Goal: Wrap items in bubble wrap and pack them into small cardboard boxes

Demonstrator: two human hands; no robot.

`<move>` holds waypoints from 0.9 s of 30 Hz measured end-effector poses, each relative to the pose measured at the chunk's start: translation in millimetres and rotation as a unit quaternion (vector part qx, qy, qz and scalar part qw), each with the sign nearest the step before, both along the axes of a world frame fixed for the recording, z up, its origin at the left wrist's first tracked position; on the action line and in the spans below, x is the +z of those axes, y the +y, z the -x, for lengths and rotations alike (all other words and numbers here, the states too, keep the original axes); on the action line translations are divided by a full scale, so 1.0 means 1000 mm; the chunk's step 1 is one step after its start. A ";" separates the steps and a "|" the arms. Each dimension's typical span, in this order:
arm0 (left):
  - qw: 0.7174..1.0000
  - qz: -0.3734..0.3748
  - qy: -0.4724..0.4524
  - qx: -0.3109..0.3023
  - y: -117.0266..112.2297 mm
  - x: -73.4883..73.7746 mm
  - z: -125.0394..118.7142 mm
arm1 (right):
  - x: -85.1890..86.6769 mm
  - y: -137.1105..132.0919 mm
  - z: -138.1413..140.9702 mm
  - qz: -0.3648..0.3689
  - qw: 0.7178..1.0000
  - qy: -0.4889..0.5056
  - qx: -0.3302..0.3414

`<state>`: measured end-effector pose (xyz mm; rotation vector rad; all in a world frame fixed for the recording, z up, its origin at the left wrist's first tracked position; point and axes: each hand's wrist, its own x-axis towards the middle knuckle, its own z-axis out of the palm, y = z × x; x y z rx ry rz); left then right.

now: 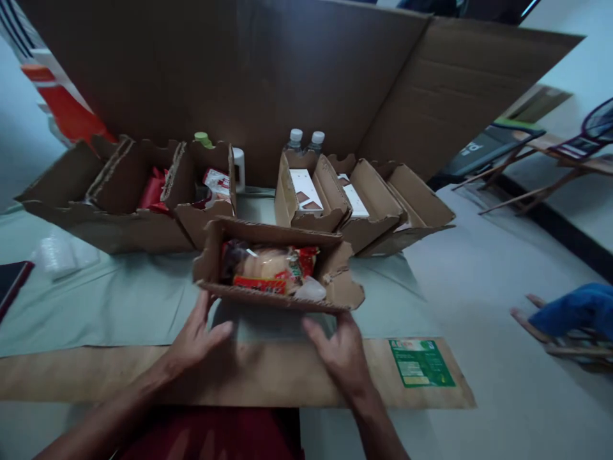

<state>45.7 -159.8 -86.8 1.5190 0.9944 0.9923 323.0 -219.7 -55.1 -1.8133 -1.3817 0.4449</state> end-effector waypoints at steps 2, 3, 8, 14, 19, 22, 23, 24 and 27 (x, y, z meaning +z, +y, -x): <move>0.999 0.019 -0.010 0.036 -0.011 0.006 0.027 | 0.011 0.004 0.025 -0.012 0.999 -0.006 0.052; 0.998 0.017 -0.017 0.059 -0.013 0.011 0.036 | 0.018 0.010 0.034 -0.023 0.997 -0.005 0.078; 0.994 -0.044 -0.031 0.098 -0.004 0.042 0.024 | 0.043 0.035 0.029 -0.088 0.994 0.027 0.067; 0.999 -0.030 0.009 0.041 -0.047 0.040 0.028 | 0.032 -0.012 0.028 -0.077 0.997 0.001 0.028; 0.993 0.026 0.026 0.113 -0.065 0.023 0.055 | 0.020 0.001 0.062 -0.054 0.997 0.028 0.042; 0.994 0.005 0.022 0.103 -0.056 0.033 0.042 | 0.028 -0.005 0.054 -0.062 0.998 0.020 0.011; 0.996 -0.012 0.022 0.091 -0.053 0.038 0.034 | 0.032 -0.013 0.047 -0.067 0.998 0.010 -0.010; 0.996 -0.030 0.024 0.075 -0.051 0.043 0.027 | 0.035 -0.023 0.040 -0.078 0.996 -0.002 -0.037; 0.997 -0.064 0.038 0.031 -0.050 0.051 0.014 | 0.041 -0.048 0.030 -0.131 0.983 -0.020 -0.130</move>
